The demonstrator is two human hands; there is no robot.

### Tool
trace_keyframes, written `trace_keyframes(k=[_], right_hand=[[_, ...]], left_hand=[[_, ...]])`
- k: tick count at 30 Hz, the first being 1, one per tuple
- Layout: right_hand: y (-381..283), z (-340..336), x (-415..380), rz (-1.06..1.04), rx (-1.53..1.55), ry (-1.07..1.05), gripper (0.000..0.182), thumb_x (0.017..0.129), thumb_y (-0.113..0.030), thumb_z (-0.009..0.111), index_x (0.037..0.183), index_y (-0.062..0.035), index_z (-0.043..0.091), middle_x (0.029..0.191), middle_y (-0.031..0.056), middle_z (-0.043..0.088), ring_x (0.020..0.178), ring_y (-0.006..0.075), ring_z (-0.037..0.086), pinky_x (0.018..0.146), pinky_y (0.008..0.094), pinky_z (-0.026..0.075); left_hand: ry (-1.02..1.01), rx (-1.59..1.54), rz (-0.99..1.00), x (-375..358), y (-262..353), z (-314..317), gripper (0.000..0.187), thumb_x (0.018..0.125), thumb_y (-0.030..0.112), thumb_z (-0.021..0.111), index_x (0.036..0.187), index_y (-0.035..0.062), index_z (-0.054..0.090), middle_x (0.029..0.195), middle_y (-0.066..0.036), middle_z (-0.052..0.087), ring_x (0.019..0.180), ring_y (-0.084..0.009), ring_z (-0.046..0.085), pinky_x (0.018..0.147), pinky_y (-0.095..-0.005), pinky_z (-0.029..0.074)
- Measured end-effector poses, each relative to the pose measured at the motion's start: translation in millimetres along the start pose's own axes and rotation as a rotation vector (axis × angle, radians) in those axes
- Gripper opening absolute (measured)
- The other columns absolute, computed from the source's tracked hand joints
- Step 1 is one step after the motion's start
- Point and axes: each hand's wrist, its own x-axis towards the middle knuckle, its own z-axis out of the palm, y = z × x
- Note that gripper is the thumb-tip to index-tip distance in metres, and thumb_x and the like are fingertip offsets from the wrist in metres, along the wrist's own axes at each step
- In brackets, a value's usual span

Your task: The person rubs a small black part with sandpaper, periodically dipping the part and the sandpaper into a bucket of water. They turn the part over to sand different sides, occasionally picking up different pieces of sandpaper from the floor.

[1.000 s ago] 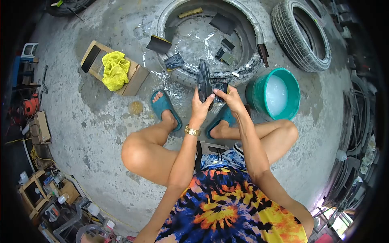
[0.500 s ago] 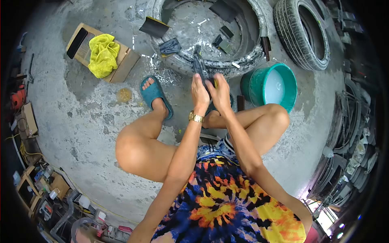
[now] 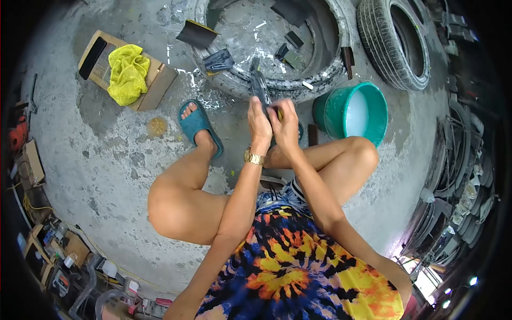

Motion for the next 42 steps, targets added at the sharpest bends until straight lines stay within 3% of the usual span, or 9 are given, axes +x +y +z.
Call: trace_keyframes(k=[2, 8, 12, 17, 28, 32, 34, 35, 42], right_hand=[[11.6, -6.6, -31.9, -0.053, 0.013, 0.025, 0.010, 0.080, 0.000, 0.063, 0.089, 0.0005, 0.058, 0.087, 0.0158, 0.053, 0.077, 0.0349, 0.054, 0.070, 0.0400, 0.044], [14.6, 30.6, 72.4, -0.234, -0.339, 0.036, 0.013, 0.080, -0.009, 0.065, 0.085, -0.0035, 0.055, 0.085, 0.0143, 0.052, 0.085, 0.0335, 0.050, 0.071, 0.0418, 0.033], [8.8, 5.2, 1.9, -0.159, -0.279, -0.033, 0.013, 0.077, -0.010, 0.067, 0.087, -0.0062, 0.058, 0.086, 0.0116, 0.053, 0.089, 0.0298, 0.052, 0.073, 0.0402, 0.033], [17.4, 39.3, 86.6, -0.249, -0.320, 0.047, 0.011, 0.079, -0.009, 0.067, 0.084, -0.0077, 0.058, 0.083, 0.0107, 0.053, 0.086, 0.0311, 0.053, 0.073, 0.0385, 0.035], [19.5, 51.3, 98.8, -0.281, -0.281, 0.057, 0.012, 0.079, -0.008, 0.065, 0.085, -0.0025, 0.056, 0.083, 0.0141, 0.050, 0.083, 0.0350, 0.050, 0.071, 0.0429, 0.038], [27.1, 31.2, 53.9, -0.222, -0.174, 0.023, 0.007, 0.080, -0.005, 0.063, 0.083, -0.0018, 0.057, 0.083, 0.0165, 0.050, 0.084, 0.0372, 0.050, 0.073, 0.0426, 0.040], [27.1, 42.4, 87.1, -0.257, -0.174, 0.049, 0.012, 0.077, 0.000, 0.067, 0.080, 0.0016, 0.055, 0.080, 0.0175, 0.050, 0.078, 0.0360, 0.051, 0.070, 0.0410, 0.042], [18.6, 46.6, 105.1, -0.238, -0.131, 0.049, 0.013, 0.076, 0.000, 0.068, 0.080, 0.0020, 0.055, 0.079, 0.0170, 0.050, 0.077, 0.0360, 0.050, 0.070, 0.0413, 0.042], [26.8, 40.7, 82.7, -0.269, -0.178, 0.049, 0.014, 0.078, -0.002, 0.067, 0.082, 0.0015, 0.055, 0.079, 0.0183, 0.049, 0.077, 0.0365, 0.050, 0.068, 0.0413, 0.041]], left_hand=[[0.110, 0.154, 0.215, 13.9, -33.2, 1.3, 0.059, 0.103, 0.038, 0.028, 0.121, -0.0126, 0.050, 0.125, -0.028, 0.054, 0.117, -0.0362, 0.051, 0.101, -0.0388, 0.035], [-0.001, 0.111, 0.148, -10.4, -7.4, -6.4, 0.065, 0.102, 0.044, 0.029, 0.128, -0.0121, 0.046, 0.132, -0.029, 0.049, 0.124, -0.0392, 0.046, 0.104, -0.0391, 0.033], [-0.003, 0.155, 0.164, -9.3, 11.0, -8.7, 0.061, 0.102, 0.041, 0.031, 0.121, -0.0144, 0.049, 0.125, -0.031, 0.053, 0.117, -0.0404, 0.050, 0.100, -0.0398, 0.037], [0.106, 0.194, 0.180, -5.5, -16.8, -8.2, 0.061, 0.103, 0.040, 0.032, 0.122, -0.0156, 0.049, 0.124, -0.029, 0.055, 0.116, -0.0357, 0.053, 0.099, -0.0380, 0.038], [0.012, 0.182, 0.099, -11.8, 2.1, -6.8, 0.064, 0.103, 0.043, 0.030, 0.129, -0.0134, 0.045, 0.131, -0.030, 0.050, 0.123, -0.0384, 0.047, 0.103, -0.0386, 0.035], [0.022, 0.145, 0.124, -12.2, 2.8, 0.9, 0.061, 0.103, 0.041, 0.029, 0.127, -0.0114, 0.047, 0.125, -0.029, 0.054, 0.116, -0.0375, 0.052, 0.099, -0.0385, 0.037], [0.108, 0.199, 0.210, -14.2, -9.1, 2.5, 0.053, 0.103, 0.039, 0.031, 0.113, -0.0081, 0.053, 0.103, -0.031, 0.059, 0.097, -0.0448, 0.054, 0.086, -0.0430, 0.041], [-0.006, 0.192, 0.103, -11.8, -9.2, -3.5, 0.058, 0.103, 0.041, 0.030, 0.123, -0.0100, 0.049, 0.116, -0.028, 0.058, 0.109, -0.0373, 0.054, 0.095, -0.0391, 0.039], [0.119, 0.181, 0.265, -12.4, -15.7, 1.1, 0.056, 0.102, 0.039, 0.031, 0.122, -0.0097, 0.050, 0.111, -0.031, 0.059, 0.103, -0.0439, 0.054, 0.090, -0.0425, 0.041]])
